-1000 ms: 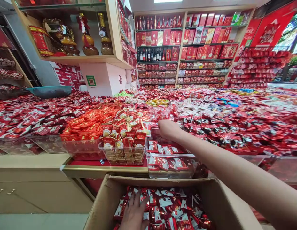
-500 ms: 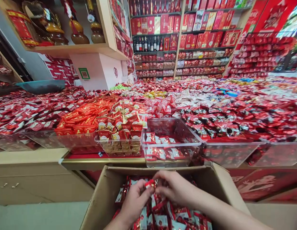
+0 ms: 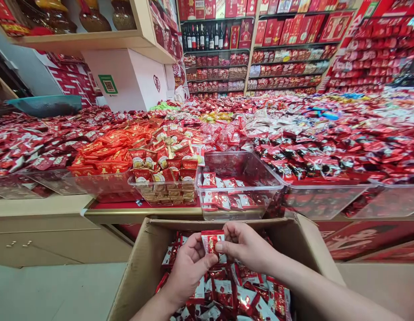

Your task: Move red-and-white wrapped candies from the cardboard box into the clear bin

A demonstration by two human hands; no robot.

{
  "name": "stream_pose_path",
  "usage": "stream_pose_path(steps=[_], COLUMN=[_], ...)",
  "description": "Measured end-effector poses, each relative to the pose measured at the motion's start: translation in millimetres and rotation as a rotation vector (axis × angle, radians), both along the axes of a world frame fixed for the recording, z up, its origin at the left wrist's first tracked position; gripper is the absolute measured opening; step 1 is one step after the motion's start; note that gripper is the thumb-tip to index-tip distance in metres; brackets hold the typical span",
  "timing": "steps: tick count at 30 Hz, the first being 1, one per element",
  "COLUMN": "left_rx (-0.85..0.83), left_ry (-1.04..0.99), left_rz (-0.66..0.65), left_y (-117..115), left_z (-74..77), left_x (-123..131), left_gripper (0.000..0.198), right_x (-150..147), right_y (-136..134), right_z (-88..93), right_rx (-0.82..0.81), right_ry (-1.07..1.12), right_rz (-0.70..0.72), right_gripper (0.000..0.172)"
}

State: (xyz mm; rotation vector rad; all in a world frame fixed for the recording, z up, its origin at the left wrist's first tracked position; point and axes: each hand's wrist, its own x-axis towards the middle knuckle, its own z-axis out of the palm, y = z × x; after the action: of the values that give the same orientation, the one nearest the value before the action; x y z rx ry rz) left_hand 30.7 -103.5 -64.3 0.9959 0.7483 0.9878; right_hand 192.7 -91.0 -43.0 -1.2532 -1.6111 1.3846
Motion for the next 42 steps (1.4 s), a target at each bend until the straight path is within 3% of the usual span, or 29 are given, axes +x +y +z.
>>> stream_pose_path(steps=[5,7,11,13,16,18,20,24,29,32,36,39,40,42], left_rx=[-0.007,-0.047,-0.278,-0.347,-0.279,-0.192,-0.125,-0.056,-0.013,0.057,0.001,-0.018,-0.022,-0.032], left_ry=[-0.082,-0.117,-0.139,-0.178,-0.126,-0.046,0.015,0.081,0.054,-0.036,0.039,0.122,0.141,0.177], left_rz=[0.013,-0.012,-0.134,-0.133,0.001,0.077,0.108,0.091,0.027,0.056,0.085,0.025,0.0,-0.046], left_y=[2.6,2.8,3.3,4.0,6.1,8.1,9.8,9.9,6.1,6.2,9.2,10.8,10.7,9.6], left_z=[2.2,3.3,9.8,13.0,14.6,13.5,11.8,9.4,5.7,1.0,-5.8,-11.6,-13.6,-18.0], left_x=[-1.1,-4.1,-11.2,-13.1,-13.0,-12.4,-12.5,-13.8,-17.7,-23.3,-28.2,-26.2,-24.8,-22.1], left_gripper=[0.031,0.038,0.036,0.042,0.045,0.054,0.062,0.062,0.056,0.048,0.032,0.028,0.028,0.028], right_x=[-2.9,-2.0,2.9,4.9,5.2,3.5,0.9,-4.8,-9.6,-6.0,16.0,36.6,41.1,43.9], right_y=[-2.4,-4.0,-8.3,-10.7,-12.9,-12.7,-11.4,-8.5,-10.5,-12.7,4.1,46.5,64.9,102.3], right_z=[-1.0,2.4,11.2,13.0,12.1,11.2,10.9,9.1,8.5,28.3,85.9,123.1,129.2,130.7], right_rx=[-0.06,-0.006,0.43,0.629,0.733,0.689,0.54,0.249,0.203,0.231,0.433,0.543,0.507,0.354], right_ry=[0.132,0.153,-0.012,-0.116,-0.219,-0.226,-0.195,-0.135,-0.136,-0.146,-0.136,-0.339,-0.473,-0.761], right_rz=[-0.034,-0.042,-0.054,0.024,0.139,0.118,0.034,0.005,-0.016,-0.04,-0.161,-0.409,-0.435,-0.354], right_gripper=[0.035,0.031,0.004,0.016,0.027,0.026,0.019,0.013,0.013,0.013,0.012,0.019,0.023,0.021])
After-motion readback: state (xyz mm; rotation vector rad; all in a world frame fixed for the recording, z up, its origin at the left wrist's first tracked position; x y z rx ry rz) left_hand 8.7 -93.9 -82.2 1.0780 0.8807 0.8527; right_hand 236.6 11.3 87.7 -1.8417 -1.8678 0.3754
